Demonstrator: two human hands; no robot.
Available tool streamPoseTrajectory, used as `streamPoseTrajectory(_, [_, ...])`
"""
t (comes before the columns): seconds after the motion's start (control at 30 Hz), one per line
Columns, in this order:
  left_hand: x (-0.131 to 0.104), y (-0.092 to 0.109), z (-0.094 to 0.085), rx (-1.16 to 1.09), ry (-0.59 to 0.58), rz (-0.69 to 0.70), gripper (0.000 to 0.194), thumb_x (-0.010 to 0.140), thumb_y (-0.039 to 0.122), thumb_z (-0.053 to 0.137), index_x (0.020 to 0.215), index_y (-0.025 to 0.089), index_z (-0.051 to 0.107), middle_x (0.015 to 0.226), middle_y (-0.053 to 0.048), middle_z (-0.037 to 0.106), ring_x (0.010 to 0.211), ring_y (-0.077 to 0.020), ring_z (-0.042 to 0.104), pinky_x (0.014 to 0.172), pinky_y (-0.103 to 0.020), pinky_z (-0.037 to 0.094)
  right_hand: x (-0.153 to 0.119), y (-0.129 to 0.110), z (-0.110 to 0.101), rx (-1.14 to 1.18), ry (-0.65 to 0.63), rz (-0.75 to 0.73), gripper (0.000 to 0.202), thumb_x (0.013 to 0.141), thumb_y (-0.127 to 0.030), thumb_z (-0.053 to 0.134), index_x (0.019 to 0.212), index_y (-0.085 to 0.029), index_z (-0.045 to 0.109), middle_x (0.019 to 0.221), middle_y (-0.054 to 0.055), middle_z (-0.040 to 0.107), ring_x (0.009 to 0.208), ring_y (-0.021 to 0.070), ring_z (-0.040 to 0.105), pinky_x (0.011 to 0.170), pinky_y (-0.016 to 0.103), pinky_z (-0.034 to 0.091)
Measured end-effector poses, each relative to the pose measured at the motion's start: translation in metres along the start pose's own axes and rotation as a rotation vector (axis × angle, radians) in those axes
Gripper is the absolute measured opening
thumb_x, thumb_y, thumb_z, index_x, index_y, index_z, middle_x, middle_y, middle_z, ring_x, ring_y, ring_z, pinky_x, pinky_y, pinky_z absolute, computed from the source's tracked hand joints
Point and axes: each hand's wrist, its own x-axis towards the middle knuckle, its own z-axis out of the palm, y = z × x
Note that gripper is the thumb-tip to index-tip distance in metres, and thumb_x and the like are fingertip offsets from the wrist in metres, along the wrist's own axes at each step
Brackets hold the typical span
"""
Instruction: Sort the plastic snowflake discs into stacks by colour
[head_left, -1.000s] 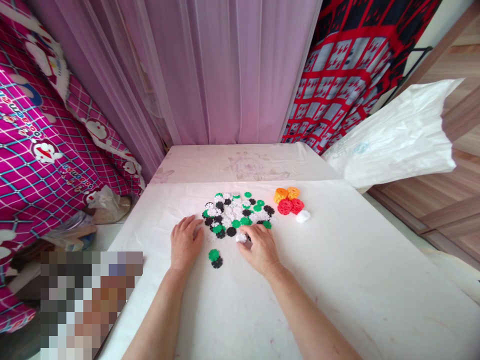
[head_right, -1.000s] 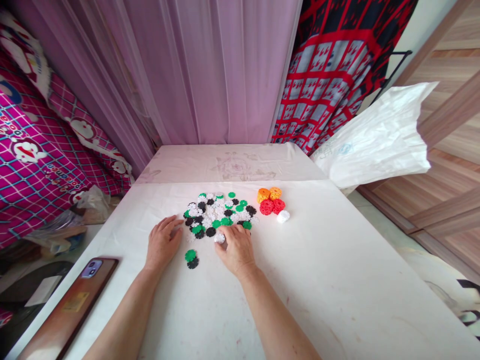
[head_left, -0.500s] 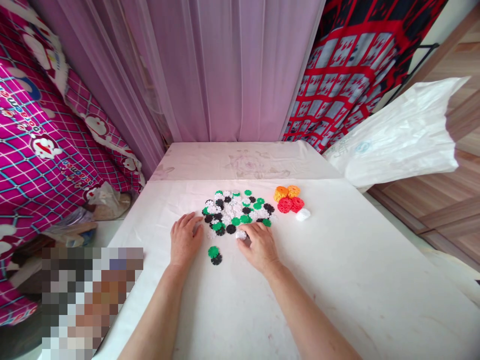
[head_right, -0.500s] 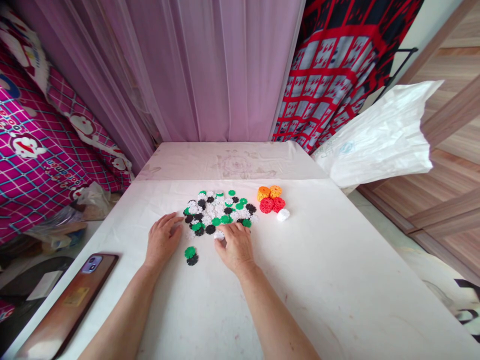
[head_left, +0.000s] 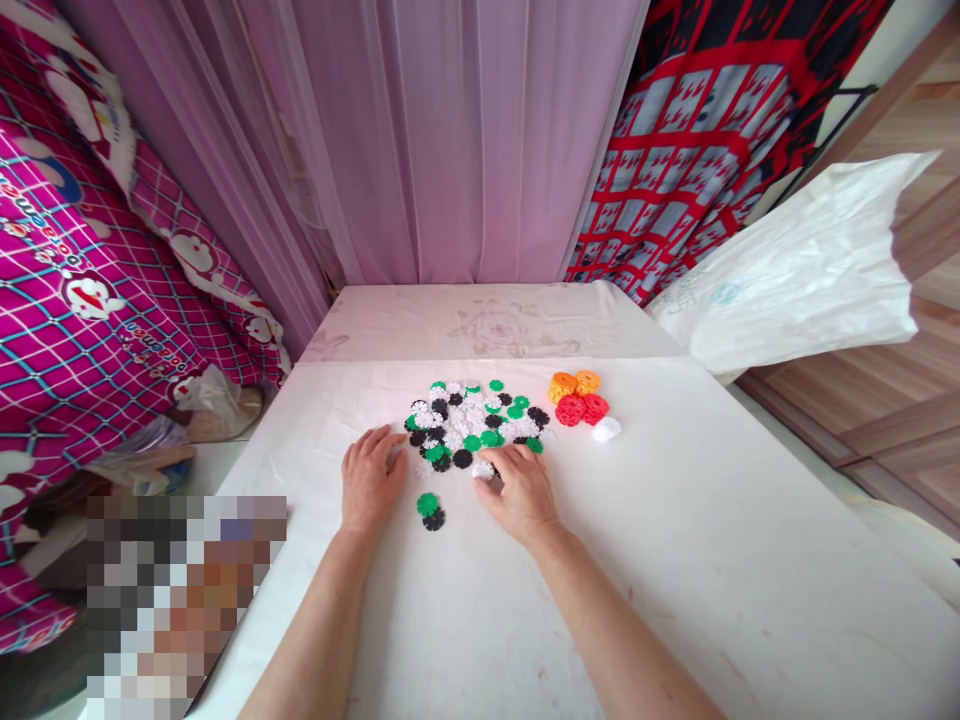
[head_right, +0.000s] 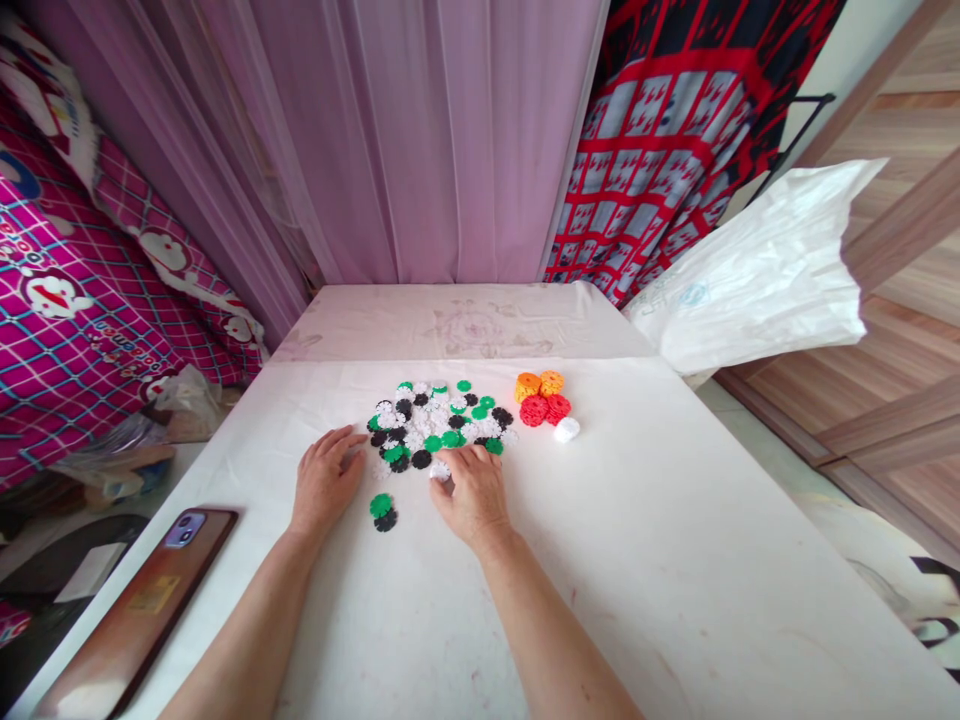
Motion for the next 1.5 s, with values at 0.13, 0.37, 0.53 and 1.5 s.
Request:
streamPoseTrajectory(0.13, [-0.0001,-0.0002,0.0001,0.004,0.0,0.005,0.032,0.089,0.03,0.049,0.112,0.025,0.071,0.133,-0.006,0.065,0.129,-0.0302,0.053,0.111,-0.052,0.038,0.0,0.0,-0.0003,0.007,-0.01,0.009,0.023,0.079,-0.022,0.067,0.102,-0.025,0.068,0.098,0.003,0.073,0.096,0.0249,0.058,0.084,0.038,0.038])
streamPoseTrajectory(0.37, [0.0001,-0.0004,0.0003,0.003,0.001,0.005,0.032,0.089,0.029,0.049,0.112,0.025,0.072,0.133,-0.006,0.065,0.129,-0.0298,0.053,0.111,-0.052,0.038,-0.0001,0.0004,-0.0001,0.003,0.008,-0.004,0.023,0.08,-0.022,0.066,0.103,-0.025,0.068,0.097,0.003,0.073,0.095,0.0249,0.058,0.083,0.038,0.038])
streamPoseTrajectory(0.53, [0.0004,-0.0008,0.0004,0.0,0.002,0.001,0.032,0.089,0.029,0.049,0.112,0.025,0.072,0.133,-0.006,0.065,0.129,-0.0296,0.053,0.111,-0.051,0.037,-0.0006,0.0013,0.0011,-0.004,0.018,-0.013,0.023,0.079,-0.022,0.066,0.102,-0.025,0.068,0.097,0.003,0.073,0.095,0.0247,0.058,0.083,0.038,0.038])
streamPoseTrajectory(1.5, [-0.0005,0.0038,-0.0016,-0.01,0.009,-0.007,0.03,0.087,0.027,0.051,0.109,0.026,0.072,0.131,-0.006,0.066,0.129,-0.0291,0.054,0.111,-0.051,0.039,-0.0006,0.0016,-0.0002,0.008,-0.016,0.0,0.023,0.08,-0.023,0.065,0.102,-0.025,0.069,0.098,0.003,0.073,0.096,0.0243,0.058,0.084,0.037,0.037])
